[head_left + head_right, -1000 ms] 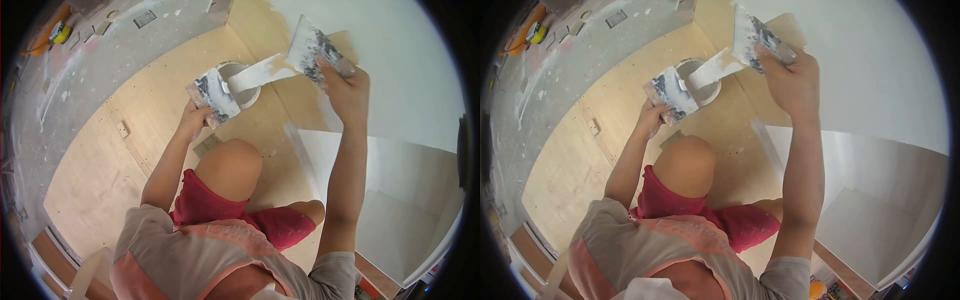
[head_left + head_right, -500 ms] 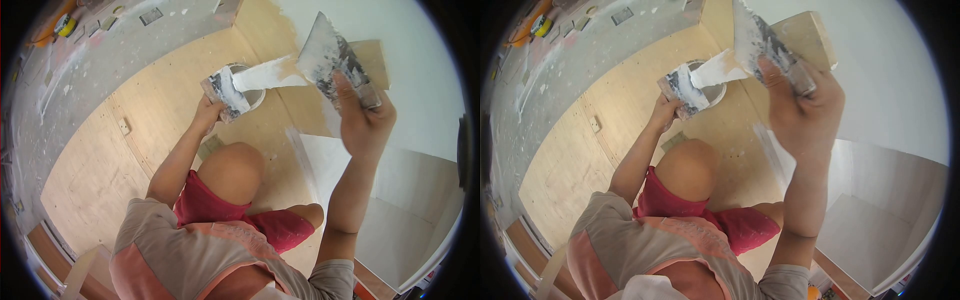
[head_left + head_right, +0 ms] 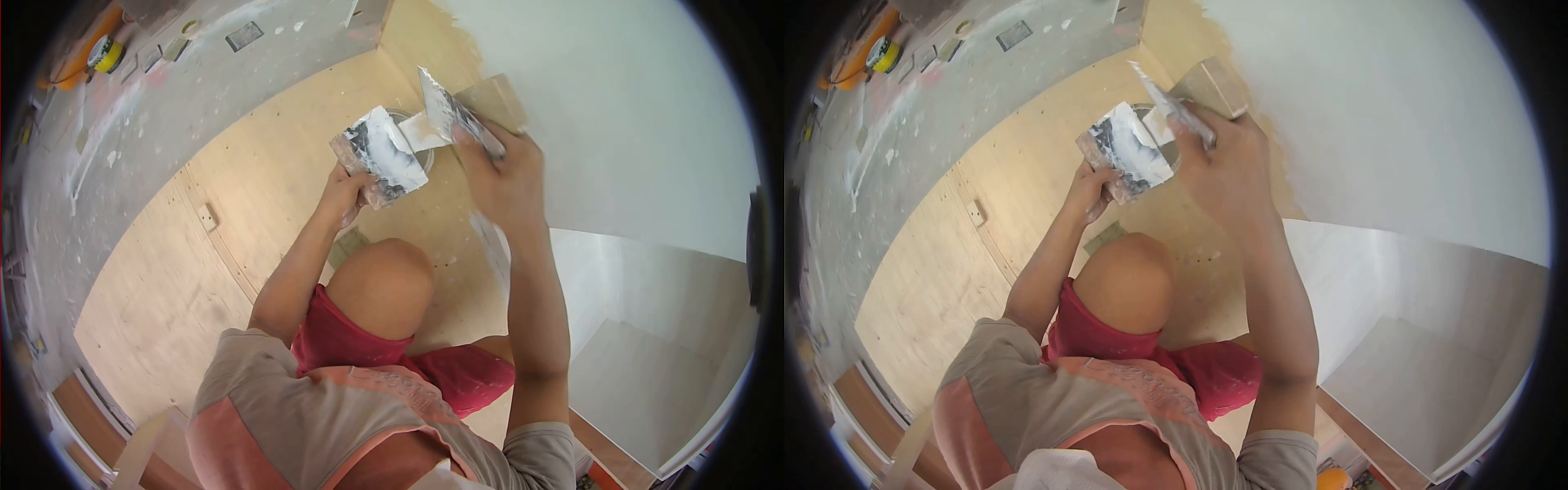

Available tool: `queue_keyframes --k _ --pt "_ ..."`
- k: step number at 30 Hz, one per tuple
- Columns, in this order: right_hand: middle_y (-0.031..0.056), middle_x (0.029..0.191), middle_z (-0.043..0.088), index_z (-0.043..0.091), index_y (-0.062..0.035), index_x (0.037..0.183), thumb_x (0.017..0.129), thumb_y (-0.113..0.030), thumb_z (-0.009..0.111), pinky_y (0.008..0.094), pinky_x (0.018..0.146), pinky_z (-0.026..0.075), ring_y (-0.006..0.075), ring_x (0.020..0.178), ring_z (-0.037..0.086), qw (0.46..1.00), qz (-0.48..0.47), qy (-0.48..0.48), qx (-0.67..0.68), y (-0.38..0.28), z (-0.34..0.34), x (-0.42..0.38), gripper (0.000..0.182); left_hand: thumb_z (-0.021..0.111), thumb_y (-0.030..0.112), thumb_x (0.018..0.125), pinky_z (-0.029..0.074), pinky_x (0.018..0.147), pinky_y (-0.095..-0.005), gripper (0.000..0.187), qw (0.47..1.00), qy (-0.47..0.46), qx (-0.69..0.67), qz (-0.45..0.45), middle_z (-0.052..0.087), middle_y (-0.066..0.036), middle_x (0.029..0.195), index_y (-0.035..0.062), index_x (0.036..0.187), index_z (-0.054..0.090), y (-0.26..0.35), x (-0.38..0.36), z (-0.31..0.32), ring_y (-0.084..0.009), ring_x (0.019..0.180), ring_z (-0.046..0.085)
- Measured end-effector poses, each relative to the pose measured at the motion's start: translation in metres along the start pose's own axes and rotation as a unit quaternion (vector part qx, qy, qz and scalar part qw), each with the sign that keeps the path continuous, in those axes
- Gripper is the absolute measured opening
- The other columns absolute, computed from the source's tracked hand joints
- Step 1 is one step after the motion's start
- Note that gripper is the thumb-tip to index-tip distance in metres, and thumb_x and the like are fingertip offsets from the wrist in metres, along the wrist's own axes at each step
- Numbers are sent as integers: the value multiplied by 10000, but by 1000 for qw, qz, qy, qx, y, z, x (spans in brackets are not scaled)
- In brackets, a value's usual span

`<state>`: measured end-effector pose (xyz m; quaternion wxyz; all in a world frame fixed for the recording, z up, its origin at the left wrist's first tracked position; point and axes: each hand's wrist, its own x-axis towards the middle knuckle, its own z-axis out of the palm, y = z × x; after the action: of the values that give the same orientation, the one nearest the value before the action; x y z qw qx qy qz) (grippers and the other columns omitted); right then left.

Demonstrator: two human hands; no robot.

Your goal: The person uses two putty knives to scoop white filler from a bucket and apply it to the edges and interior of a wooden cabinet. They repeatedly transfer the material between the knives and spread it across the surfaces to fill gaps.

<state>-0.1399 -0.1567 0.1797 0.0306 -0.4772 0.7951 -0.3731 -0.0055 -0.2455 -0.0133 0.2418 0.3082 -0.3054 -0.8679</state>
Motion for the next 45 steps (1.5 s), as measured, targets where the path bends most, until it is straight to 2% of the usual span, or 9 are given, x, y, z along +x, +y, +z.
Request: queue_keyframes --k 5,7,9,15,22,25,27,32,45 --pt "152 916 588 608 8 936 774 -170 573 301 669 455 252 762 582 978 -48 115 -169 81 -1 -25 244 509 -18 752 468 546 -261 309 996 1 57 62 568 -68 893 21 1053 448 -5 -3 9 -148 718 575" --pt "116 1009 559 536 29 1023 814 -168 521 322 800 444 209 888 560 815 334 93 465 79 -14 -45 287 508 -12 764 463 570 -264 262 991 -10 104 82 577 -73 881 8 1024 484 -5 1 14 -150 718 575" --pt "83 1007 555 476 16 1076 802 -99 511 328 822 445 191 903 555 655 336 47 675 92 3 -70 300 495 -5 788 460 611 -259 212 938 -74 256 223 588 -95 882 -18 997 527 6 -1 25 -142 734 575" --pt "93 988 563 474 12 1062 784 -74 502 329 786 459 185 891 563 574 344 86 738 65 0 -98 293 529 -100 660 444 757 -309 418 726 -297 412 464 572 -135 1023 17 1061 531 32 -9 99 -237 867 569" --pt "129 976 566 472 40 1046 773 -14 473 345 754 482 214 867 580 577 278 181 746 56 -58 -127 279 470 -139 630 442 774 -324 485 601 -377 490 506 552 -130 1070 50 1073 530 25 -13 119 -280 905 553" --pt "143 974 569 490 53 1023 767 23 477 346 753 488 218 865 580 611 202 253 723 57 -86 -138 258 473 -116 655 456 751 -344 396 672 -424 507 334 560 -149 1034 6 1027 533 12 -10 113 -268 891 561" --pt "145 973 571 502 55 1014 763 29 486 340 748 487 212 869 579 636 157 294 696 63 -102 -152 253 485 -87 671 475 710 -352 339 903 -348 247 -53 571 -147 959 -25 1004 514 11 -9 121 -236 864 570" --pt "195 1046 549 571 33 979 671 -51 649 416 879 391 329 1004 518 939 -205 250 116 73 -141 -180 329 485 -61 666 500 703 -334 468 885 -404 77 -218 548 -129 959 -37 1123 386 12 -48 202 -225 858 573" --pt "117 1153 505 556 -53 1053 662 31 559 411 937 356 321 1117 431 916 13 334 -224 124 -232 -388 400 480 -79 653 491 748 -351 477 757 -590 107 -261 548 -144 995 -31 1122 409 -121 -177 346 -231 862 577"
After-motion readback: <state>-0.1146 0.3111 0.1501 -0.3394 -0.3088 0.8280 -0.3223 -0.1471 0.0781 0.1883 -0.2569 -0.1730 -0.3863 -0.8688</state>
